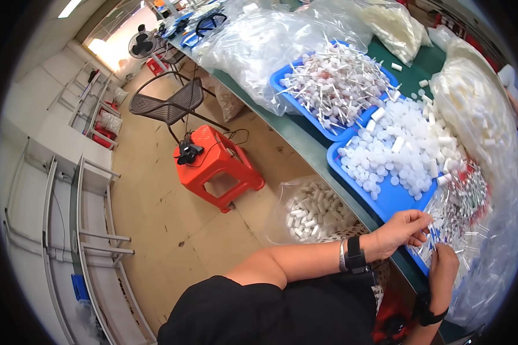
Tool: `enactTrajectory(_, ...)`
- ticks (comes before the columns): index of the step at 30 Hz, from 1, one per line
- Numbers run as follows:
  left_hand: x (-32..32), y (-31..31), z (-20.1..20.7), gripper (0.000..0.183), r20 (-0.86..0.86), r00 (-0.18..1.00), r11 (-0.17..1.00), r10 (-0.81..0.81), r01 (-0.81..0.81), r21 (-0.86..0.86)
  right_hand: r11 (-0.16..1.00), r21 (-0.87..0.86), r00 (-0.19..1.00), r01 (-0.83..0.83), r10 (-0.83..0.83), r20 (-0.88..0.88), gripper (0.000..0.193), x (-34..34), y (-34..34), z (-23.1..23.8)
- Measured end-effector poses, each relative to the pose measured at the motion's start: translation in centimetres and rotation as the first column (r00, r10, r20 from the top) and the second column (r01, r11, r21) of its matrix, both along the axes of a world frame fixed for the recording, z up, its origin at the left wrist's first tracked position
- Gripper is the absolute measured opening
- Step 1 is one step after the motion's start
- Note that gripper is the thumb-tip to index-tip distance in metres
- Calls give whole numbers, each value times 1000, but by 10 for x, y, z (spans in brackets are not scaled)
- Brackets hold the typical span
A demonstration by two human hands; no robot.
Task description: The person repeatedly picks up a white cotton pad and a plastic stick from blue trays on a table. They insert the stick into the center of the cotton pad to form a swab and place the finished item into a tray on the left. The process is continuous and repetitive throughout the clip.
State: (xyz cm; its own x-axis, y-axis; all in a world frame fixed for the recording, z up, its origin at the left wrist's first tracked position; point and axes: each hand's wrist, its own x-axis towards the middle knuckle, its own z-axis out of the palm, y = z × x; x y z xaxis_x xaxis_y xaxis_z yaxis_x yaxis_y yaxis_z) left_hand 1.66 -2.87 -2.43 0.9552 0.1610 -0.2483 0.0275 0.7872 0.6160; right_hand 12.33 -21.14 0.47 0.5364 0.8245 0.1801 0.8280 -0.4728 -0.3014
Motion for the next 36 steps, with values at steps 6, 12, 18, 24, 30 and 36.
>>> enactTrajectory(6, 1, 4, 2, 33, -16, 1000, 1000, 13, -13, 10, 1000, 22, 998, 19, -17, -65, 7, -1, -8, 7)
enactTrajectory(12, 1, 1, -2, 34, 1, 1000, 1000, 12, -12, 11, 1000, -20, 999, -4, 3, -36, 8, 2, -11, 3)
enactTrajectory(18, -3, 1, 6, 36, 18, 1000, 999, 18, -17, -41, 983, 134, 981, 123, -100, -168, 5, -5, -14, 13)
enactTrajectory(24, -10, 4, 13, 35, -18, 999, 998, 51, -52, -47, 905, 320, 823, 282, -57, -566, 15, -24, 6, 20)
enactTrajectory(30, -6, 2, 17, 32, -20, 1000, 1000, 5, -5, -27, 893, 329, 818, 306, -70, -571, 10, -27, 4, 28)
enactTrajectory(36, -6, -2, 17, 30, -37, 999, 999, 40, -39, 10, 896, 372, 870, 243, -32, -493, 11, -27, 3, 24)
